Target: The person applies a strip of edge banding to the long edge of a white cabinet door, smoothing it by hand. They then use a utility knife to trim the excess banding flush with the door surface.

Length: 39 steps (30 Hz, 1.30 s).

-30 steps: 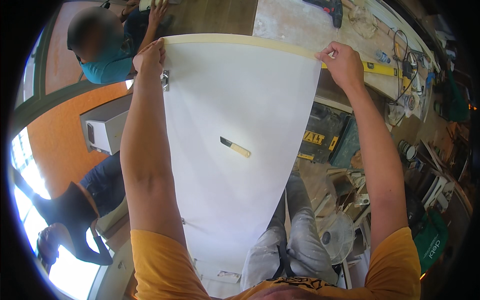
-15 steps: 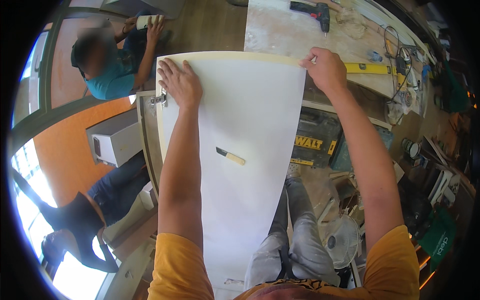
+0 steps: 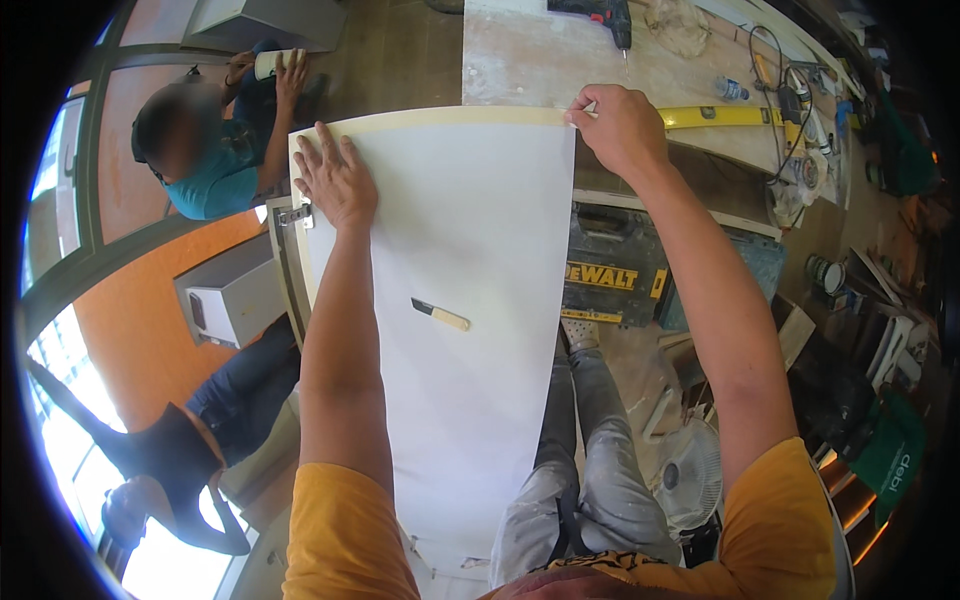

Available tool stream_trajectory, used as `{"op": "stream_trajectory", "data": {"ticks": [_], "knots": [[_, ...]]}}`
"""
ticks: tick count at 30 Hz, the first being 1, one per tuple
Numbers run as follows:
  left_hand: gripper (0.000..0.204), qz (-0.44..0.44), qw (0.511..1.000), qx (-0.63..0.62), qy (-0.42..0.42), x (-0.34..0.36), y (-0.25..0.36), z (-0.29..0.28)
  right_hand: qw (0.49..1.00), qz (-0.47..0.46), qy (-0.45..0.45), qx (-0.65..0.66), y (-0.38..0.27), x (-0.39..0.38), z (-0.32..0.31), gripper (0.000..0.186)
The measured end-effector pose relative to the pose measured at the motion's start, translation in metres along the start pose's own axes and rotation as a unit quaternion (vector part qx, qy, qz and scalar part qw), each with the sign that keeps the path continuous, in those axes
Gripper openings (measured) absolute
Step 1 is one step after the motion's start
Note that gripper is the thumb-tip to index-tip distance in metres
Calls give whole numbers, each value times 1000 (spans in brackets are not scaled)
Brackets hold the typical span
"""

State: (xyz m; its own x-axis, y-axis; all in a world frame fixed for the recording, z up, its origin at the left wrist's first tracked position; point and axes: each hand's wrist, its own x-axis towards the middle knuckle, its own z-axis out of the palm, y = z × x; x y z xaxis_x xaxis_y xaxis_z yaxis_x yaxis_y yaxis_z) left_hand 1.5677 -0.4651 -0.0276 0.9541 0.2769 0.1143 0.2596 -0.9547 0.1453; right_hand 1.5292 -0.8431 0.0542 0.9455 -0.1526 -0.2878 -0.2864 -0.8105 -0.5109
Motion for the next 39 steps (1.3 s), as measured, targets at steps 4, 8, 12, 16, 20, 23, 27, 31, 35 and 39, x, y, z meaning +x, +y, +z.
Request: {"op": "stream_trajectory", "data": {"ticks": [4, 8, 12, 16, 20, 23, 27, 31, 35, 39], "knots": [[64, -1, 1000, 7, -9, 0, 3, 0, 999, -14, 25, 30, 8, -4, 2, 15], [64, 0, 1000, 8, -10, 0, 4, 3, 998, -22, 39, 47, 6, -6, -4, 13], [64, -4, 1000, 19, -12, 1, -4, -5, 997, 1, -8, 77, -17, -13, -37, 14], [62, -5, 1000, 14, -20, 0, 6, -3, 998, -23, 10, 58, 15, 4, -19, 16], [59, -2, 1000, 17, -25, 0, 4, 0, 997, 34, -24, 70, 23, 10, -2, 19], [59, -1, 999, 29, -30, 0, 3, -3, 997, 34, -27, 67, 23, 8, 1, 19], [59, -2, 999, 40, -35, -1, 4, -4, 995, 46, -41, 82, 20, 5, -3, 21], [59, 2, 999, 36, -28, 0, 4, -4, 994, 43, -38, 89, 23, 4, -4, 22], [60, 2, 999, 33, -23, 1, 1, -2, 995, 37, -38, 87, 27, 8, -1, 22], [60, 5, 999, 32, -24, 0, 3, -2, 995, 47, -35, 81, 27, 10, -1, 22]]}}
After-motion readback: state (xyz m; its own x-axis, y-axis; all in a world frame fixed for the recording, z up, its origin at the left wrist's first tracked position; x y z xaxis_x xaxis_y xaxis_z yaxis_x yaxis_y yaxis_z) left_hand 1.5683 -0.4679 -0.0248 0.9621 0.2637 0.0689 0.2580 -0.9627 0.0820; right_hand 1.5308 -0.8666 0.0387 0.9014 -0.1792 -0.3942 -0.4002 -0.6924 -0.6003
